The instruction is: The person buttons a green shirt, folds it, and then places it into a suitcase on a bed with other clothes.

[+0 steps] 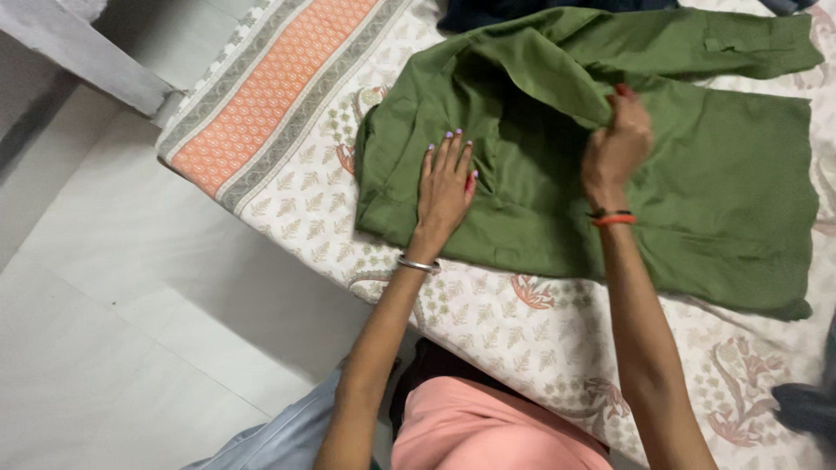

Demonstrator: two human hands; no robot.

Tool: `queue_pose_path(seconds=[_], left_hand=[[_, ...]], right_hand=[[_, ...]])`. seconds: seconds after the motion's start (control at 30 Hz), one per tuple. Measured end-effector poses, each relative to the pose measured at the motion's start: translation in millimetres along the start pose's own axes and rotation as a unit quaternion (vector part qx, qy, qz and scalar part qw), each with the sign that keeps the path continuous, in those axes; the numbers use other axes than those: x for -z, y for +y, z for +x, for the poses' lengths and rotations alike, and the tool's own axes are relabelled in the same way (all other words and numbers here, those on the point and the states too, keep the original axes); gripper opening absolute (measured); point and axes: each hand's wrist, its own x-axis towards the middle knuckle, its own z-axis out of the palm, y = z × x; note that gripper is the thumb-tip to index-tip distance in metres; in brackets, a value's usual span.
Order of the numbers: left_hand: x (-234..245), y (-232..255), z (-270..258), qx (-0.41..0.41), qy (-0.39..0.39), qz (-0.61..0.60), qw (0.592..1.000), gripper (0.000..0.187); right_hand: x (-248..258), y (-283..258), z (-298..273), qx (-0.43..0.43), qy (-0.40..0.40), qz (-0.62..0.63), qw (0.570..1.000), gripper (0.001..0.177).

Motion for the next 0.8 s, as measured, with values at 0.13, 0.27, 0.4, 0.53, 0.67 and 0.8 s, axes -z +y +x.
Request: queue_pose_path(seconds=[0.13,0.27,0.4,0.53,0.67,0.8], left_hand=[[-3,1,1,-0.010,0.029,0.014,0.999,0.051],[-6,-1,-2,-0.005,0.001,0.009,1.000,0.044],[-6,1,-5,0.011,0.031,0.013,0.999,0.037],[1,1,-7,0.018,0.045,0.030,0.998,0.035],[15,1,-22,0.006,0.044,0.031,0.999,0.045],[27,2,-38,-0.051,0.039,0.050,0.997,0.049]], right_hand=[[71,19,-7,0.041,0.068,-0.004,0.997,0.044],[122,50,-29,-0.008,0.063,0.007,0.998,0.041],[140,87,-61,-0.026,0.017,-0.046,0.998,0.044],[130,121,-91,-0.029,-0.054,-0.134,0.989,0.042],[122,144,-114,-0.032,-0.138,-0.132,0.981,0.071],[126,162,-127,-0.051,-0.124,-0.077,0.988,0.075]])
